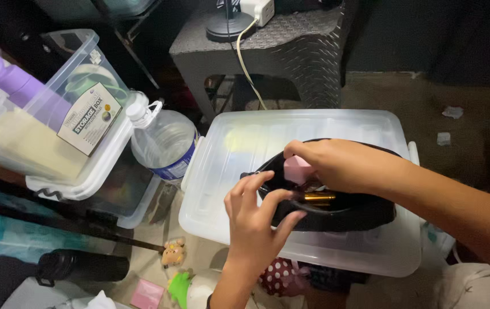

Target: The person packs makeup brushes and a small black pouch into a larger beige handbag, then attaches a shoulder strap to the handbag. The person handles brushes, a pouch, and the handbag while sitting on the floor.

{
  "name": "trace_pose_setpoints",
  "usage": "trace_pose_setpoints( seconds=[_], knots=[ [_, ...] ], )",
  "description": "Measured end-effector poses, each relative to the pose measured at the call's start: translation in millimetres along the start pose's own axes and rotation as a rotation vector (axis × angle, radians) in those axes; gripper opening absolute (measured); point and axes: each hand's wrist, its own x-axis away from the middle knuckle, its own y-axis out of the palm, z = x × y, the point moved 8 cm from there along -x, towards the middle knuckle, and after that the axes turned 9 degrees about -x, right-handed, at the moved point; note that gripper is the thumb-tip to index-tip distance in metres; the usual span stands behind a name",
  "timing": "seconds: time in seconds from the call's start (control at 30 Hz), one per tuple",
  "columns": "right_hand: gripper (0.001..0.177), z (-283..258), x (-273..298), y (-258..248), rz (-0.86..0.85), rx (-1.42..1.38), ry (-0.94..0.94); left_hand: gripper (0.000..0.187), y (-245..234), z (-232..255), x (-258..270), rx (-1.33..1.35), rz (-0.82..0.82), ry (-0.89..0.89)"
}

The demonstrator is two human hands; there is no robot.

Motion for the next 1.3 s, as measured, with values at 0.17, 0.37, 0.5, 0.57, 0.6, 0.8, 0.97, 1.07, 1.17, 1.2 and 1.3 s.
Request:
trace_pose_setpoints(
  seconds=[0.17,0.37,0.5,0.57,0.6,0.8,0.97,1.07,1.17,1.2,1.3],
  knots=[
    [0.047,7,1,2,0.03,-0.042,-0.04,0.031,2,-6,10,0.015,0.003,-0.026],
    [0.051,-24,-4,9,0.031,0.133,-0.36,0.041,8,-33,17,0.166,0.029,-0.194],
    [0.066,-40,-8,16,-0.029,0.195,-0.459,0.054,28,-71,18,0.544,0.071,-0.401],
    [0.061,-39,-12,23,-0.104,0.243,-0.4,0.055,47,-87,21,0.755,0.024,-0.48],
    [0.051,-33,-14,19,-0.076,0.11,-0.299,0.053,58,-94,24,0.852,-0.031,-0.531],
    [0.042,-20,-13,15,-0.007,-0.079,-0.35,0.044,84,-109,30,0.961,0.009,-0.583],
    [0.025,-35,-20,28,-0.042,0.149,-0.532,0.036,79,-116,24,0.813,0.034,-0.587],
    [0.018,-31,-33,35,-0.151,0.231,-0.397,0.037,79,-116,25,0.842,0.028,-0.61],
    [0.009,-4,-36,26,-0.207,-0.073,-0.034,0.038,82,-116,21,0.918,0.021,-0.642],
    [0.01,-17,-32,15,-0.096,-0.122,-0.225,0.038,81,-115,20,0.873,0.018,-0.619],
    [0.011,-32,-19,-3,0.092,-0.167,-0.58,0.037,80,-117,21,0.833,0.02,-0.622]
  ],
)
